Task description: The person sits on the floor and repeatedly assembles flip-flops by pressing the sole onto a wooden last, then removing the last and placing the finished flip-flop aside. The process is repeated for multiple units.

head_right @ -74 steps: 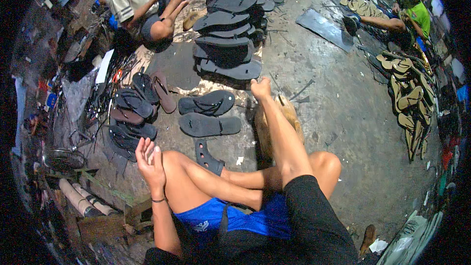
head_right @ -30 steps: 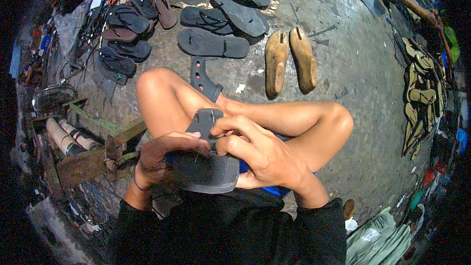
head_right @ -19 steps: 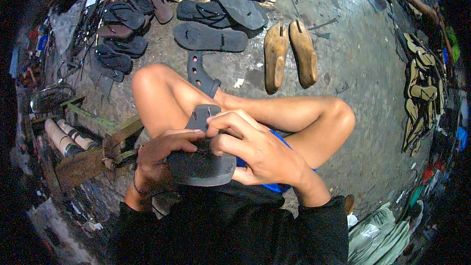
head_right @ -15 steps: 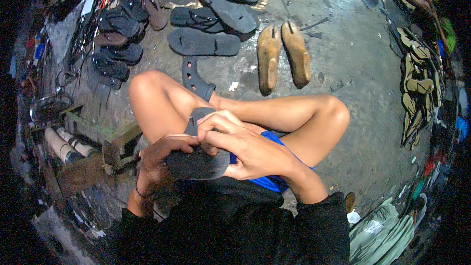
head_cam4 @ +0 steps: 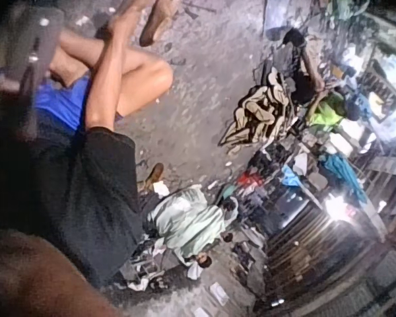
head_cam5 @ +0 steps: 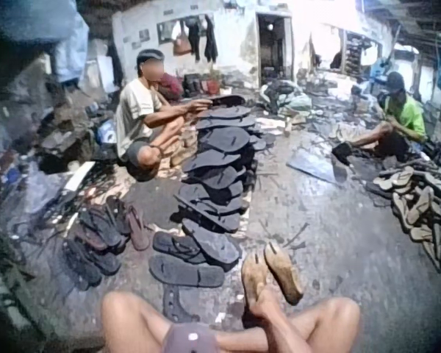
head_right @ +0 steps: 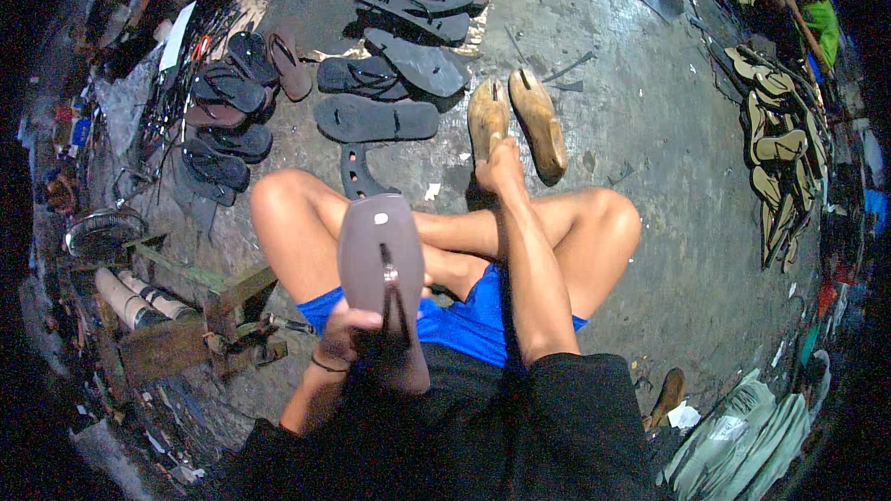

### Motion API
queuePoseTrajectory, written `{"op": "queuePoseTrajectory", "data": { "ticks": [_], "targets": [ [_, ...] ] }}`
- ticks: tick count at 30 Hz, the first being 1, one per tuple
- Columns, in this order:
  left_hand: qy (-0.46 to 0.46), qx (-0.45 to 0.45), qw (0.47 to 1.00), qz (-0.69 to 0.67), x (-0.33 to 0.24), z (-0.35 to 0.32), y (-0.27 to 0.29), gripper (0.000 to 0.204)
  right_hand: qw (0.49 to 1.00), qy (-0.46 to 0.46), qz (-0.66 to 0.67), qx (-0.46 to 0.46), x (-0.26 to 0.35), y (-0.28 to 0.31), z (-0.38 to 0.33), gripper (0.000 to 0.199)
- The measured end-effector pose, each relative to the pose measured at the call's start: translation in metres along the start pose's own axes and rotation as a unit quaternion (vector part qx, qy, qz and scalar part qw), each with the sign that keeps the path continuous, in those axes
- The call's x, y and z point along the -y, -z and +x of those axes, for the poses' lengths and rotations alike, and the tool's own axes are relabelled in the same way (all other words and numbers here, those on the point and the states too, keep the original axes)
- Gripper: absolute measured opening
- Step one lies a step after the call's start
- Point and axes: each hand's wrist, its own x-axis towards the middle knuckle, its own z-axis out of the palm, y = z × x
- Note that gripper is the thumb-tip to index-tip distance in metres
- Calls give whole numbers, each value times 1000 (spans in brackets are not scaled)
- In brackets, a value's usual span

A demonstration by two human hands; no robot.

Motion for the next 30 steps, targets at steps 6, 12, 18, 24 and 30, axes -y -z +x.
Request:
{"op": "queuePoseTrajectory", "data": {
  "ticks": [6, 12, 18, 24, 30],
  "targets": [
    [-32, 43, 993, 108, 6, 18, 11, 60, 849, 48, 523, 57, 19, 61, -75, 61],
    [-231, -43, 971, 52, -25, 57, 33, 52, 730, 58, 627, 268, 19, 123, -231, 81],
    [-289, -67, 952, 75, -46, 67, 50, 55, 817, 71, 468, 331, 41, 132, -287, 63],
    [-172, 183, 929, -271, -74, 45, 45, 69, 870, 146, 432, 188, 44, 130, -249, 54],
    [-105, 303, 838, -441, -73, 56, 27, 79, 964, 198, 43, -173, 50, 60, -115, 58]
  ]
}}
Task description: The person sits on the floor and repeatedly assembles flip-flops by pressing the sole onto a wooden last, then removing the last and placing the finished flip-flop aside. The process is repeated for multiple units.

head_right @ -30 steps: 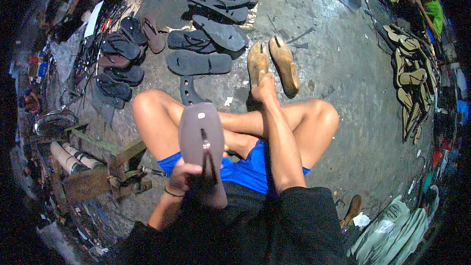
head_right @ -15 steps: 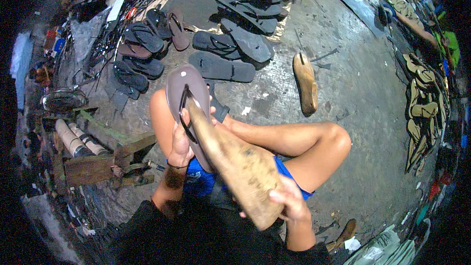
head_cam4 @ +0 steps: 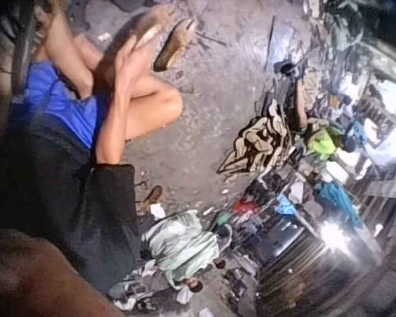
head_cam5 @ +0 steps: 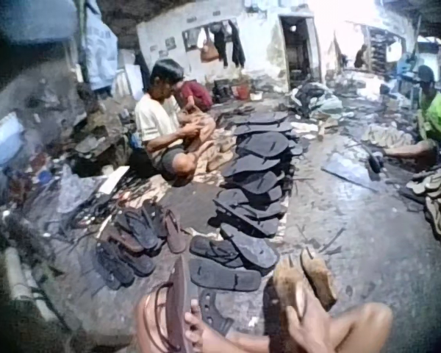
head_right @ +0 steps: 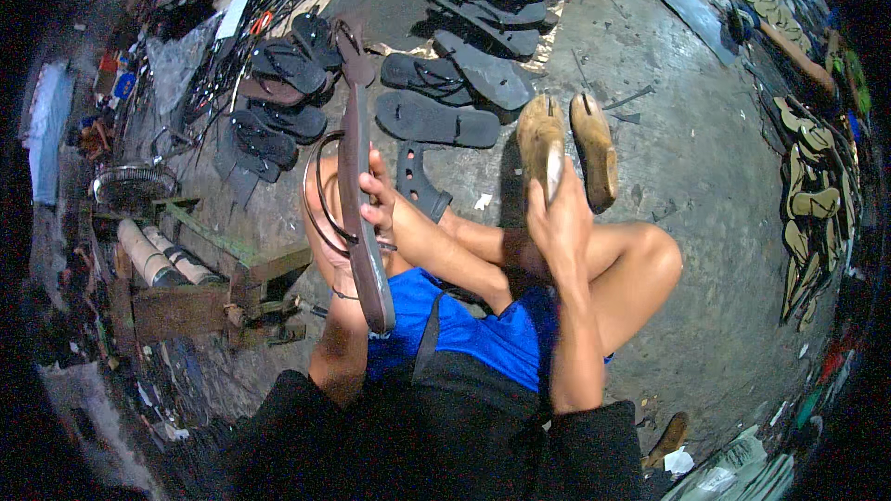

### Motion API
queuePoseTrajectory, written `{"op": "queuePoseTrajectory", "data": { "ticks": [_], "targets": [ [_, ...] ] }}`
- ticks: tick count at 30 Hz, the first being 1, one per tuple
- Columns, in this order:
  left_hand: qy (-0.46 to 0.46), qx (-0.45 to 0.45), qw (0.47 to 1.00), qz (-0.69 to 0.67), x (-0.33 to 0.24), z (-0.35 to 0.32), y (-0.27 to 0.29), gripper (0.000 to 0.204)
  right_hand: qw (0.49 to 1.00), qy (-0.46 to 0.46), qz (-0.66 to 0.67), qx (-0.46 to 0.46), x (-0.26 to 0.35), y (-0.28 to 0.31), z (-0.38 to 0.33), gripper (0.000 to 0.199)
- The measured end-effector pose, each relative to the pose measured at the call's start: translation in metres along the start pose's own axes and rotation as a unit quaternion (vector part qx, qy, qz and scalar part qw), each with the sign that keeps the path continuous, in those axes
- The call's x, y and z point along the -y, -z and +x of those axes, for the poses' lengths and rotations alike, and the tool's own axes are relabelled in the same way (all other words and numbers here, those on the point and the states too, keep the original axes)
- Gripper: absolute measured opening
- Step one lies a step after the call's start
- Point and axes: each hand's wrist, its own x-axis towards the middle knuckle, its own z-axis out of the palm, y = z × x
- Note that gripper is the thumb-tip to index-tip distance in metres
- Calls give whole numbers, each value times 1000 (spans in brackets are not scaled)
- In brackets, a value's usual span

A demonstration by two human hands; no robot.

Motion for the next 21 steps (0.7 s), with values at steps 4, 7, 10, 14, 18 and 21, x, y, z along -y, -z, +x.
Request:
{"op": "queuePoseTrajectory", "data": {
  "ticks": [4, 7, 10, 14, 18, 21],
  "targets": [
    [-29, -3, 995, 100, 9, 7, 13, 81, 995, -17, -90, 32, -27, -33, 13, 55],
    [-162, -177, 853, 464, 16, 11, 20, 68, 988, 79, 134, -6, 36, -3, -3, 36],
    [-139, -205, 809, 534, 26, 9, 39, 59, 934, 65, 303, 176, 76, 21, -30, 23],
    [-118, -242, 795, 543, 24, 6, 62, 49, 958, 78, 225, 159, 73, 13, -38, 17],
    [-103, -231, 815, 522, 29, 11, 56, 35, 965, 59, 194, 167, 73, 10, -42, 21],
    [-105, -239, 816, 516, 29, 8, 60, 29, 962, 34, 211, 172, 75, 11, -43, 21]
  ]
}}
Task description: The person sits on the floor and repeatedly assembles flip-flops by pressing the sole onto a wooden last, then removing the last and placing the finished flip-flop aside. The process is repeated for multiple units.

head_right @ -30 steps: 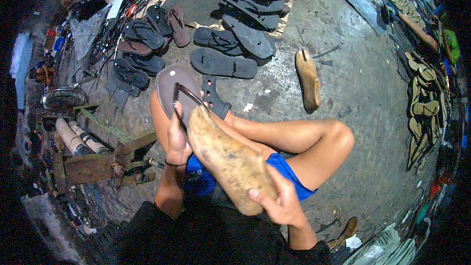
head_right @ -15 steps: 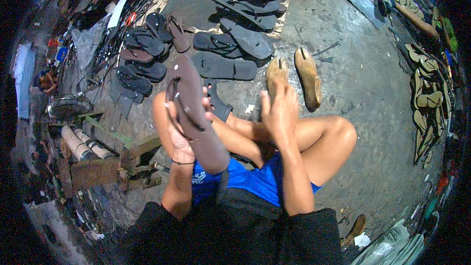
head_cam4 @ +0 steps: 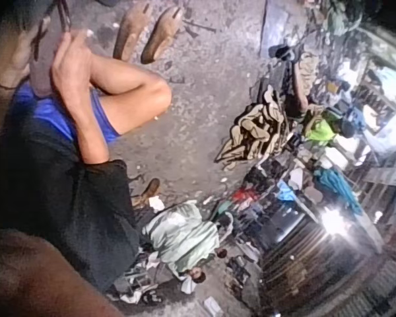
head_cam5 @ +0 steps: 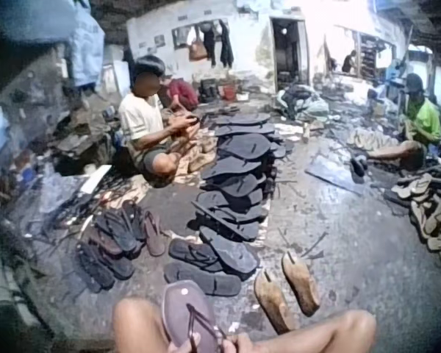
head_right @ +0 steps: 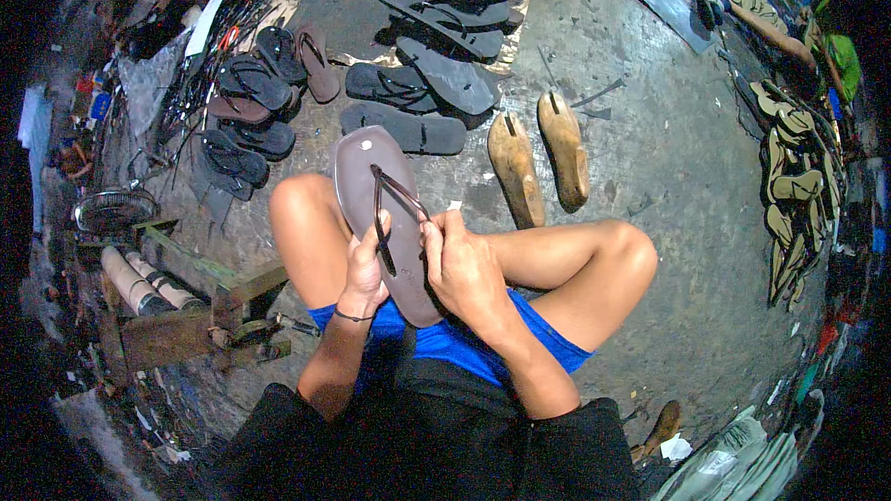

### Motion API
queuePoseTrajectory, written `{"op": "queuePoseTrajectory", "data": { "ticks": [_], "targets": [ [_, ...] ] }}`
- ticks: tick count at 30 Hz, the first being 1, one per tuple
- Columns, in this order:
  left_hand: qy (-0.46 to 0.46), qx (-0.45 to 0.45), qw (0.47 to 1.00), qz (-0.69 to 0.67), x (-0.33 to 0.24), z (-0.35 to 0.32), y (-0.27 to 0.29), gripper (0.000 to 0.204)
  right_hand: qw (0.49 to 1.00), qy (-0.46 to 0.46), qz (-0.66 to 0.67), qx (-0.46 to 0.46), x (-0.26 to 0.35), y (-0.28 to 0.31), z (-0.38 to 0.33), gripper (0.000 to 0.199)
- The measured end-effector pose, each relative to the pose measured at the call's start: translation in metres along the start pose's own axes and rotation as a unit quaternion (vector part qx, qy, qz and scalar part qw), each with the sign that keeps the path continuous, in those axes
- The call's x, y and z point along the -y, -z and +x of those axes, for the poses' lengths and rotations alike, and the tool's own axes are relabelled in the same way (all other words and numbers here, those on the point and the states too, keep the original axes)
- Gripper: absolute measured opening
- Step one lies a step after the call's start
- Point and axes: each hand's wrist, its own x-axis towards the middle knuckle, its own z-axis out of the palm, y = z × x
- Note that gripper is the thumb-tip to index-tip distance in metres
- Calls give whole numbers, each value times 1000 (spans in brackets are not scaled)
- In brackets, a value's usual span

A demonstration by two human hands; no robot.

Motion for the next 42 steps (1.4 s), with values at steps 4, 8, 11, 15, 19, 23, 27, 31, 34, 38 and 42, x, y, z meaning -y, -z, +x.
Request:
{"op": "queuePoseTrajectory", "data": {
  "ticks": [4, 8, 11, 15, 19, 23, 27, 31, 34, 38, 42],
  "targets": [
    [-17, -15, 999, 35, -3, 1, 1, 26, 1000, -2, 20, 9, -3, -1, 2, 22],
    [27, 3, 1000, 3, -19, 6, 19, 60, 989, -27, -80, -118, -53, 20, 52, 42],
    [34, 4, 999, -20, -21, 12, 12, 65, 913, -157, -377, 10, -158, 49, 84, 73],
    [14, 0, 999, -29, -27, 11, 23, 61, 944, -221, -245, -19, -165, 42, 82, 66],
    [-30, -25, 999, 10, -37, 21, 28, 60, 973, -134, 184, -48, -119, 60, 40, 61],
    [-35, -43, 998, 23, -43, 18, 24, 57, 893, -160, 411, 90, -30, 82, -55, 55],
    [-39, 20, 998, 44, -42, 13, 18, 55, 904, -207, 344, 148, 34, 73, -84, 59],
    [37, -15, 999, -31, -16, -21, 0, 72, 995, 21, -85, 49, 44, 36, -91, 62],
    [7, -50, 994, -99, -8, -37, 10, 81, 986, 60, -134, 72, 52, 31, -92, 61],
    [54, -5, 987, -150, -17, -47, 21, 78, 978, 73, -171, 93, 61, 39, -97, 61],
    [23, -31, 999, -37, -23, -49, 16, 76, 984, 31, -155, 83, 65, 41, -101, 60]
  ]
}}
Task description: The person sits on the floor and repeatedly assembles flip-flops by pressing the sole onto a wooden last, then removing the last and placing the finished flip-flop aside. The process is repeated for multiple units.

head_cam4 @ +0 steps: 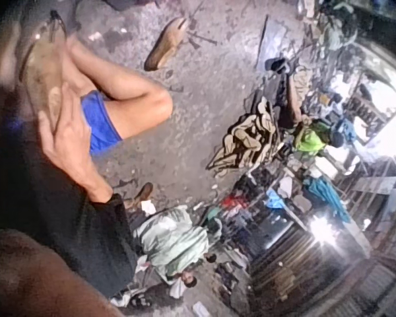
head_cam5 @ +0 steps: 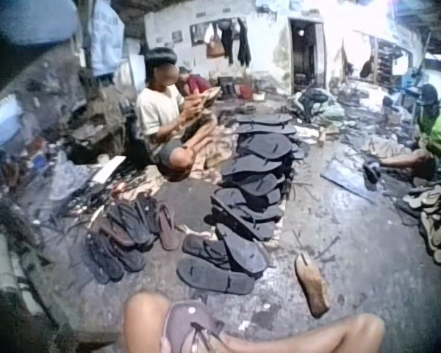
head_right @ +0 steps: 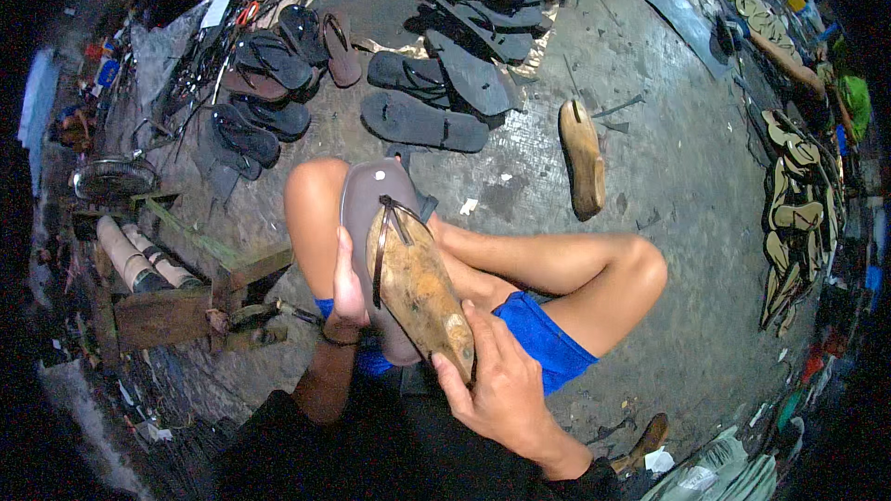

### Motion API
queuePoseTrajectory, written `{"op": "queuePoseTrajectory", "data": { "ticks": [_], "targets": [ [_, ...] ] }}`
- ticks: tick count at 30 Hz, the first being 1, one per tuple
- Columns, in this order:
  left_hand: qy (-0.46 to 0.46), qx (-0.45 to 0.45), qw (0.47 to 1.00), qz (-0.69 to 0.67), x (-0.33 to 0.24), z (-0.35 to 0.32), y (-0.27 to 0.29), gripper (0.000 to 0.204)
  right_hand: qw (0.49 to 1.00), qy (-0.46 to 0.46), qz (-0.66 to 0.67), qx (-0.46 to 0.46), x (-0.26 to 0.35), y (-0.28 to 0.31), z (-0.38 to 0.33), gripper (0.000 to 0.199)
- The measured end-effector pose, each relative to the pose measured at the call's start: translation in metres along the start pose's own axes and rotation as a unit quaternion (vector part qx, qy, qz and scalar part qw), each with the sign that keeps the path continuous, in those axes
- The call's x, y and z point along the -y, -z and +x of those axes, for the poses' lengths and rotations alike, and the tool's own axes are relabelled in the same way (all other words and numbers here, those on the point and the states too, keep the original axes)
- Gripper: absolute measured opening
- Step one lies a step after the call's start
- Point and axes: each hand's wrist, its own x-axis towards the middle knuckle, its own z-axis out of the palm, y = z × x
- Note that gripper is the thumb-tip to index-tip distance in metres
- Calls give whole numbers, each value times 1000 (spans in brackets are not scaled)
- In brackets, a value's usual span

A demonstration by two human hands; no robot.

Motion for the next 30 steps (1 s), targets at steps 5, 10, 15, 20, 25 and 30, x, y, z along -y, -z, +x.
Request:
{"op": "queuePoseTrajectory", "data": {
  "ticks": [5, 10, 15, 20, 25, 30],
  "targets": [
    [16, -27, 999, -29, 8, -8, 4, 83, 1000, 1, 23, -11, -2, 2, 2, 58],
    [-13, -71, 995, -65, 50, -18, 2, 97, 998, 28, 10, -56, 4, -23, 13, 58],
    [-6, -20, 997, -80, 45, -12, 19, 102, 992, 46, 29, -113, 1, -62, 27, 58],
    [17, -6, 983, -182, 48, -3, 29, 104, 986, 44, 34, -156, 1, -81, 32, 58],
    [-66, -66, 995, -41, 49, 1, 18, 88, 981, 57, 61, -173, 1, -73, 33, 62],
    [-110, 8, 984, 139, 6, 26, -24, 73, 963, 106, -4, -250, -6, -52, 61, 61]
  ]
}}
